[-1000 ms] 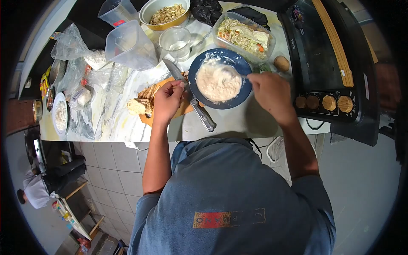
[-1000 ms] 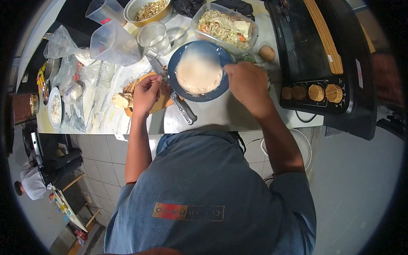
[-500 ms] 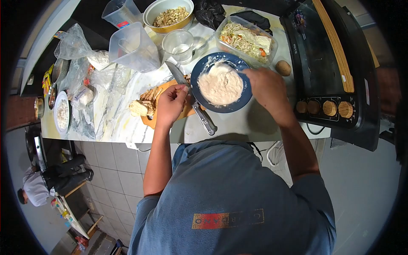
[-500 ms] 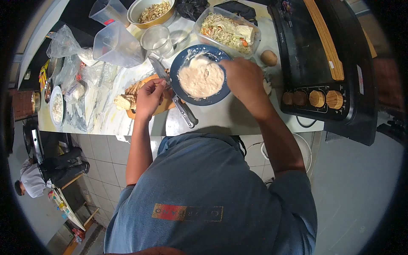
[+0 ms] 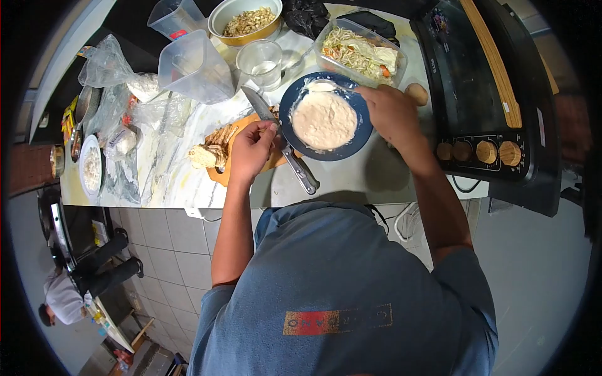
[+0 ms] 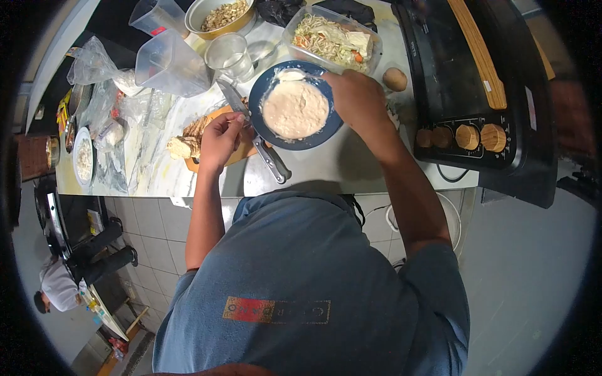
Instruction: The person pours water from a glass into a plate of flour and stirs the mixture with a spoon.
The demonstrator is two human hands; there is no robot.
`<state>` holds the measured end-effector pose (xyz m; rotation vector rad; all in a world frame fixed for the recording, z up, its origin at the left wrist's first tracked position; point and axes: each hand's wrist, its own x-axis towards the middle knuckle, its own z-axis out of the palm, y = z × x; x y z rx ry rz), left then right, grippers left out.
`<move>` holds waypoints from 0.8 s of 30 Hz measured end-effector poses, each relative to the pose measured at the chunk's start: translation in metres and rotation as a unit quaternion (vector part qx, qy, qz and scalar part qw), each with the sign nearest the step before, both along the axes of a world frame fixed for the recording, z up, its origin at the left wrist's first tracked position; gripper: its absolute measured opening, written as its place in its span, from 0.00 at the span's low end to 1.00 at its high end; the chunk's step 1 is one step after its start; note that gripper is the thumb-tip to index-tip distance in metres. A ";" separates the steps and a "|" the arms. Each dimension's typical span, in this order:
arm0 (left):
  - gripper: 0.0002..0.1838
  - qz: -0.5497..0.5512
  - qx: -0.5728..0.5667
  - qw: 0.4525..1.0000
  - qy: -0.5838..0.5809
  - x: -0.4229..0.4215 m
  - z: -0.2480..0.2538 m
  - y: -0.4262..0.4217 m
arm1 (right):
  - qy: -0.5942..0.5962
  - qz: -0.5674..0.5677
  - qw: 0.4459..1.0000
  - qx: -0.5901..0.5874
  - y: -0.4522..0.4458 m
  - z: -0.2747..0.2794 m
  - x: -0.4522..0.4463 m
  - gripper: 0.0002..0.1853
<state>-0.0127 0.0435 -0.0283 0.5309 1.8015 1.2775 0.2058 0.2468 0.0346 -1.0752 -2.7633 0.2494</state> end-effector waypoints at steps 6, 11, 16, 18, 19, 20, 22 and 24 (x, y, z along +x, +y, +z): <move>0.15 -0.013 0.007 1.000 0.001 0.001 0.002 0.000 | -0.010 0.088 0.996 -0.024 -0.011 0.014 0.010 0.12; 0.14 -0.015 0.019 1.000 0.013 0.002 -0.003 0.007 | -0.029 -0.058 0.998 0.009 -0.023 0.030 0.039 0.12; 0.13 -0.021 0.019 0.999 0.018 0.002 -0.006 0.013 | -0.008 -0.159 0.980 -0.120 -0.064 -0.006 0.044 0.11; 0.13 -0.014 0.020 1.000 0.013 0.004 -0.005 0.013 | 0.059 -0.167 0.970 -0.164 -0.071 -0.021 0.038 0.11; 0.13 -0.010 0.023 1.000 0.003 0.004 -0.003 0.012 | 0.096 -0.137 0.970 -0.175 -0.074 -0.025 0.033 0.11; 0.13 -0.008 0.024 1.000 -0.008 0.005 -0.001 0.010 | 0.133 -0.109 0.967 -0.186 -0.077 -0.026 0.029 0.12; 0.13 -0.001 0.021 1.000 -0.014 0.004 -0.001 0.006 | 0.122 -0.103 0.971 -0.180 -0.080 -0.017 0.025 0.11; 0.13 0.005 0.019 1.000 -0.021 0.002 -0.002 0.001 | 0.111 -0.097 0.974 -0.171 -0.080 -0.004 0.025 0.10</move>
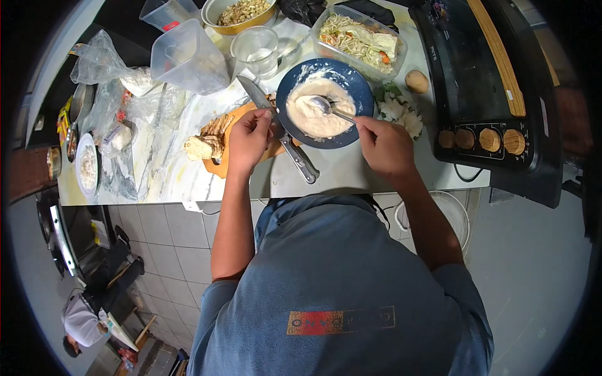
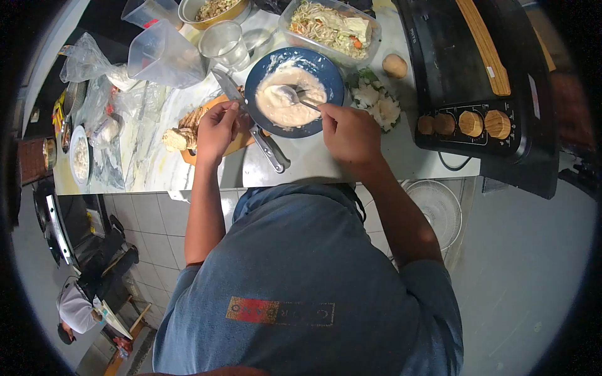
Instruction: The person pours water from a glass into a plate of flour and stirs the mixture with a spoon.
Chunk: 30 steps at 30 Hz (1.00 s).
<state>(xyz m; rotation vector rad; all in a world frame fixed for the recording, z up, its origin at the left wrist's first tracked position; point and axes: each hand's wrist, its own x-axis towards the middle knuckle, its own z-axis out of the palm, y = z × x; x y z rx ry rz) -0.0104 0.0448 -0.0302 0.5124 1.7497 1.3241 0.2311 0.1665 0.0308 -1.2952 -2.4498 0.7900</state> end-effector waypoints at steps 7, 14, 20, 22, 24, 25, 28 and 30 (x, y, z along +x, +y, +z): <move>0.14 0.023 -0.004 1.000 0.005 -0.001 0.007 -0.010 | -0.149 0.058 0.983 0.085 -0.005 0.018 0.014 0.12; 0.14 0.013 -0.003 1.000 0.018 -0.001 0.007 -0.013 | -0.171 0.087 0.979 0.070 -0.001 0.006 -0.014 0.08; 0.14 0.023 -0.010 1.000 0.009 -0.003 0.005 -0.016 | -0.123 0.028 0.983 0.133 0.017 0.002 -0.005 0.09; 0.14 0.019 -0.008 1.000 0.007 -0.002 0.006 -0.014 | -0.137 0.050 0.984 0.101 0.009 0.002 -0.012 0.08; 0.14 0.013 -0.011 1.000 0.003 -0.001 0.006 -0.014 | -0.154 0.071 0.983 0.064 0.005 0.007 -0.005 0.07; 0.14 0.019 -0.014 1.000 0.002 0.000 0.006 -0.014 | -0.158 0.059 0.984 0.051 0.009 0.015 0.006 0.08; 0.14 0.020 -0.021 1.000 0.008 -0.001 0.009 -0.014 | -0.137 0.044 0.986 0.079 0.016 0.014 0.004 0.08; 0.14 0.010 -0.026 1.000 0.012 -0.002 0.010 -0.012 | -0.114 0.035 0.986 0.117 0.013 0.002 -0.005 0.08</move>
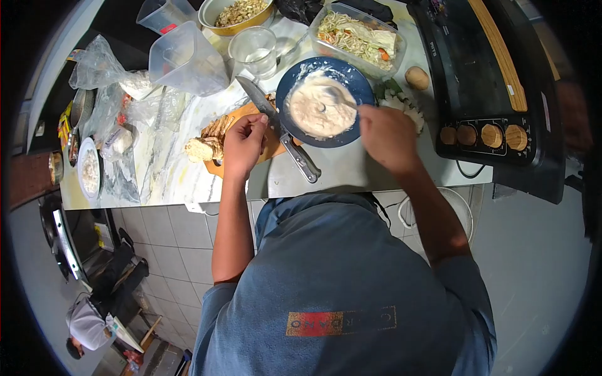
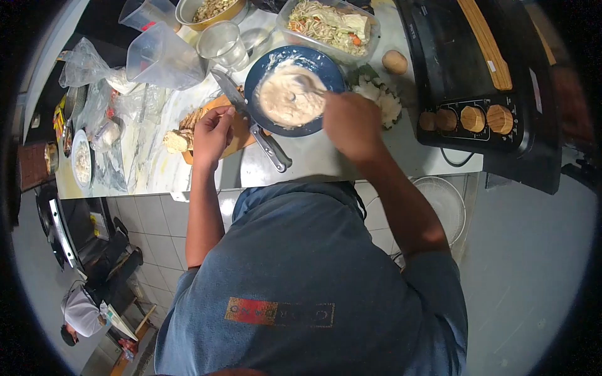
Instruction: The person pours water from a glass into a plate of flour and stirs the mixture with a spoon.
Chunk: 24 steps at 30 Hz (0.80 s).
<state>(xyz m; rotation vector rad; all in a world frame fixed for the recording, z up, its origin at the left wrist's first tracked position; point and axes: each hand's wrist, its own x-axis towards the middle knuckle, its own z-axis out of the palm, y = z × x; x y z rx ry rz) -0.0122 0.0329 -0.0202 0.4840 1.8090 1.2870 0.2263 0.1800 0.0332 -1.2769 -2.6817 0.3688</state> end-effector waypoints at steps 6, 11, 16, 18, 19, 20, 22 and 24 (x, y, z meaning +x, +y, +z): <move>0.15 -0.003 0.020 1.000 -0.012 -0.002 -0.002 0.003 | -0.094 -0.020 0.991 -0.091 -0.001 0.030 0.008 0.09; 0.15 -0.010 0.009 1.000 -0.003 -0.001 -0.003 0.008 | -0.020 0.005 1.000 -0.003 -0.005 0.016 -0.006 0.08; 0.15 -0.009 0.006 1.000 0.001 0.001 -0.002 0.002 | -0.008 0.051 0.998 -0.019 -0.020 0.017 -0.010 0.07; 0.15 -0.011 -0.001 1.000 0.002 0.001 -0.002 0.004 | 0.003 0.077 0.997 -0.021 -0.022 0.004 -0.008 0.07; 0.15 -0.004 0.005 1.000 -0.003 0.001 -0.003 0.004 | 0.002 0.077 0.997 -0.021 -0.019 0.001 -0.010 0.07; 0.15 0.002 0.009 1.000 -0.008 0.003 -0.004 0.003 | 0.024 0.075 0.997 0.002 -0.013 -0.003 -0.016 0.07; 0.15 -0.002 0.016 1.000 -0.007 0.004 -0.006 0.002 | 0.045 0.073 0.996 0.025 -0.001 -0.009 -0.022 0.07; 0.15 -0.005 0.026 1.000 -0.004 0.004 -0.008 0.003 | 0.044 0.072 0.991 0.102 0.009 -0.010 -0.026 0.07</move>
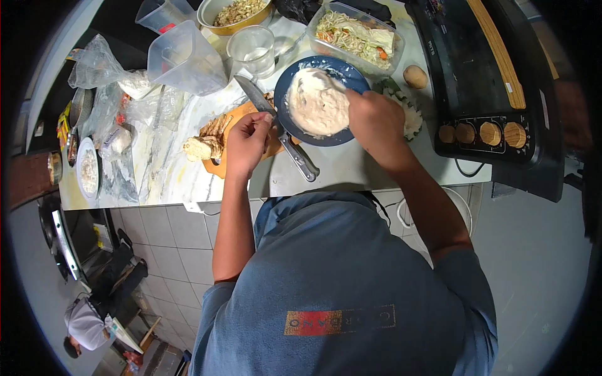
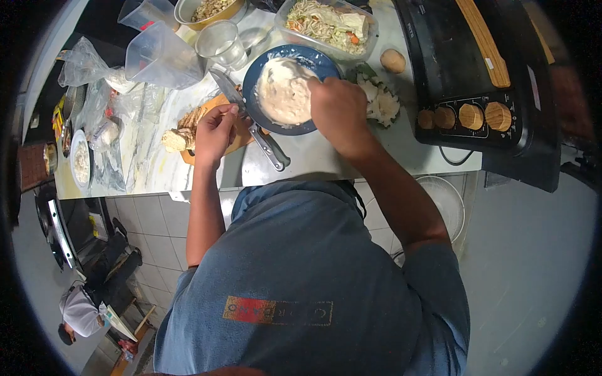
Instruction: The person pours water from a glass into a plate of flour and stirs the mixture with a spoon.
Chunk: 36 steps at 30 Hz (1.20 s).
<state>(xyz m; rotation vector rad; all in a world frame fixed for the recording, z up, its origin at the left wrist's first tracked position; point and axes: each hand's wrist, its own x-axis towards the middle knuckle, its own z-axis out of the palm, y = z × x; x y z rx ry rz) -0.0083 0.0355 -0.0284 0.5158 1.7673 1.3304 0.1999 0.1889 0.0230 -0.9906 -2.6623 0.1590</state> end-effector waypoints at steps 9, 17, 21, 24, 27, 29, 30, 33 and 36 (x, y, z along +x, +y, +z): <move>0.15 0.001 -0.013 1.000 -0.012 0.006 0.003 0.000 | -0.132 -0.049 0.987 -0.079 -0.006 0.047 0.037 0.07; 0.14 -0.012 -0.001 1.000 -0.015 0.006 0.006 0.003 | -0.067 -0.037 0.996 -0.043 0.006 0.020 0.011 0.09; 0.15 -0.018 0.008 1.000 -0.014 -0.001 -0.001 -0.003 | -0.165 -0.022 0.982 -0.085 0.004 0.059 0.041 0.09; 0.15 -0.013 0.005 1.000 -0.023 -0.001 -0.002 -0.004 | -0.118 -0.005 0.984 -0.135 0.002 0.047 0.036 0.09; 0.14 -0.010 -0.002 1.000 -0.020 0.001 -0.001 -0.003 | -0.037 0.000 0.991 -0.131 0.005 0.006 0.015 0.08; 0.15 -0.014 -0.008 1.000 -0.012 0.003 0.002 -0.004 | -0.033 -0.022 0.995 -0.097 0.008 0.004 0.015 0.08; 0.15 -0.014 -0.010 1.000 -0.012 0.003 0.005 -0.004 | -0.029 -0.044 0.997 -0.060 0.009 0.006 0.015 0.09; 0.15 -0.014 -0.011 1.000 -0.019 0.003 0.007 -0.008 | -0.097 -0.036 0.993 -0.049 0.014 0.040 0.042 0.09; 0.14 -0.012 -0.017 1.000 -0.018 0.001 0.002 -0.007 | -0.153 0.021 0.979 -0.130 0.024 0.053 0.055 0.09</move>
